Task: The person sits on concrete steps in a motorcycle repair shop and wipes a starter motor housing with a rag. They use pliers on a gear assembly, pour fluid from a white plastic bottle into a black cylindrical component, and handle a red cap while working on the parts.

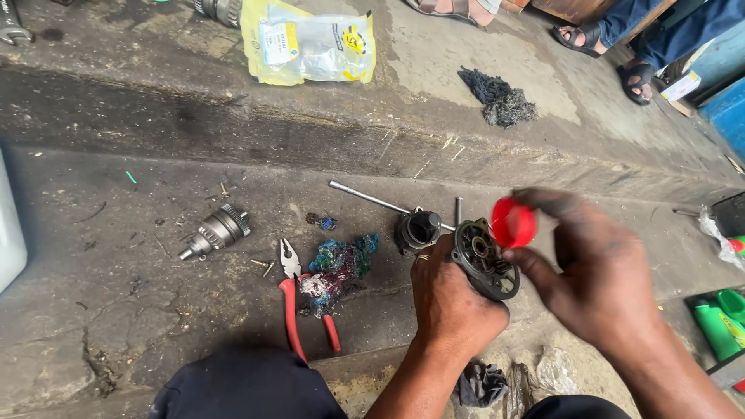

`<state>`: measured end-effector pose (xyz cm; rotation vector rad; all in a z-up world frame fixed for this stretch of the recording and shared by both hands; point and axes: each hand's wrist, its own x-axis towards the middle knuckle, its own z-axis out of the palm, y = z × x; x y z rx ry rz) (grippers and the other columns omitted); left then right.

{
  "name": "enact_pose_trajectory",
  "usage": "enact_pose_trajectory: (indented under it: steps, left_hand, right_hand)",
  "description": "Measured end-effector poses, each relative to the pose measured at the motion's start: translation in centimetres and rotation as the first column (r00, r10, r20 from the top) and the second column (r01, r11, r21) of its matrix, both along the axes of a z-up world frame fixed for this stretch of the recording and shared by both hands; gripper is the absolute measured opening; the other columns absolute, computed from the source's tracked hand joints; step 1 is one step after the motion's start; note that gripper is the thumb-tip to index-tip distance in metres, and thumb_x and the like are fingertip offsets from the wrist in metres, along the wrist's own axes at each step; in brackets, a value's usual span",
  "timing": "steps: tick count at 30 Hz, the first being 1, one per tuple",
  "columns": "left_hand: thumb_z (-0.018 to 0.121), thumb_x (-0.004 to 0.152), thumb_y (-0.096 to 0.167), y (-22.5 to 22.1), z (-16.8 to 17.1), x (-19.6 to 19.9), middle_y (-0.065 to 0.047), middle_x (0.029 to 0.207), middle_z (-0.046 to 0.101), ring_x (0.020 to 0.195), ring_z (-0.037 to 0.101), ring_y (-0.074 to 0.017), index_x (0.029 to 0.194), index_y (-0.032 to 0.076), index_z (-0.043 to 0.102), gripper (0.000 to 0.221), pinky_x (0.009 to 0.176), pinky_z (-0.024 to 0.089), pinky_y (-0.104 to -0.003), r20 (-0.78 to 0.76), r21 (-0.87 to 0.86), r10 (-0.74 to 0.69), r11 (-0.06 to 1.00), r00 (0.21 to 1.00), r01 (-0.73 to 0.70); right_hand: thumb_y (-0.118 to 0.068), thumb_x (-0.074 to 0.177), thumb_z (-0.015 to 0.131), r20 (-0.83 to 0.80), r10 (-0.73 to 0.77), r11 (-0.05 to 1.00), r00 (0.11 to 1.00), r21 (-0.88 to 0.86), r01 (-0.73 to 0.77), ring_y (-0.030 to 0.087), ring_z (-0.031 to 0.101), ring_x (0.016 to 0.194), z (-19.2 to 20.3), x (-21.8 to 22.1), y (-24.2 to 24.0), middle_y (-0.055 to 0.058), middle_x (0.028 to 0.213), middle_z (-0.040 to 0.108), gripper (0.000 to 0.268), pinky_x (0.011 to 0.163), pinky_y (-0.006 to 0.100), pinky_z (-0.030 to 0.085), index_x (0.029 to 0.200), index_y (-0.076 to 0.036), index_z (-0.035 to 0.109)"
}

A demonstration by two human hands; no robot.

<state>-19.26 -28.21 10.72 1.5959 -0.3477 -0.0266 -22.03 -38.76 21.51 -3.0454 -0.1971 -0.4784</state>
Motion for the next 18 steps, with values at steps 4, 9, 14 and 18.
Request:
enact_pose_trajectory:
  steps: [4, 9, 14, 18]
  left_hand:
    - [0.078, 0.062, 0.005, 0.1, 0.0, 0.3, -0.014, 0.104, 0.064, 0.099, 0.063, -0.0372, 0.107, 0.009, 0.064, 0.047, 0.088, 0.046, -0.052, -0.013, 0.011, 0.010, 1.000, 1.000, -0.009]
    - [0.076, 0.063, 0.003, 1.2, 0.3, 0.6, -0.013, 0.102, 0.064, 0.100, 0.063, -0.0355, 0.105, 0.008, 0.064, 0.043, 0.087, 0.047, -0.051, 0.002, 0.011, 0.012, 1.000, 1.000, -0.012]
    - [0.076, 0.066, 0.005, 1.6, -0.5, 0.7, -0.012, 0.104, 0.064, 0.100, 0.066, -0.0321, 0.105, 0.009, 0.063, 0.042, 0.087, 0.049, -0.049, -0.040, -0.007, 0.023, 1.000, 0.999, -0.023]
    - [0.077, 0.059, 0.002, 3.4, -0.3, 0.8, -0.015, 0.105, 0.064, 0.101, 0.062, -0.0375, 0.112, 0.005, 0.061, 0.055, 0.088, 0.044, -0.052, 0.046, -0.042, 0.137, 0.990, 0.990, -0.135]
  right_hand:
    - [-0.011, 0.066, 0.085, -0.039, -0.073, 0.997, 0.997, 0.023, 0.074, 0.018, 0.055, 0.047, 0.2, 0.0, 0.8, 0.009, 0.090, 0.070, 0.065, 0.051, 0.036, 0.050, 0.127, -0.014, 0.065]
    - [-0.012, 0.068, 0.088, 0.026, -0.102, 0.988, 0.994, 0.119, 0.098, 0.018, 0.050, 0.048, 0.1, 0.6, 2.1, 0.007, 0.083, 0.067, 0.060, 0.050, 0.036, 0.046, 0.125, -0.013, 0.068]
    - [-0.011, 0.071, 0.090, -0.045, -0.172, 0.977, 0.984, 0.121, 0.177, 0.018, 0.047, 0.048, 0.0, 0.9, 2.8, 0.010, 0.072, 0.059, 0.063, 0.050, 0.036, 0.042, 0.131, -0.015, 0.069]
    - [-0.010, 0.070, 0.086, -0.140, -0.095, 0.942, 0.986, 0.308, 0.134, 0.009, 0.062, 0.061, -1.5, 1.7, 0.0, 0.007, 0.081, 0.073, 0.068, 0.057, 0.027, 0.052, 0.134, -0.011, 0.062]
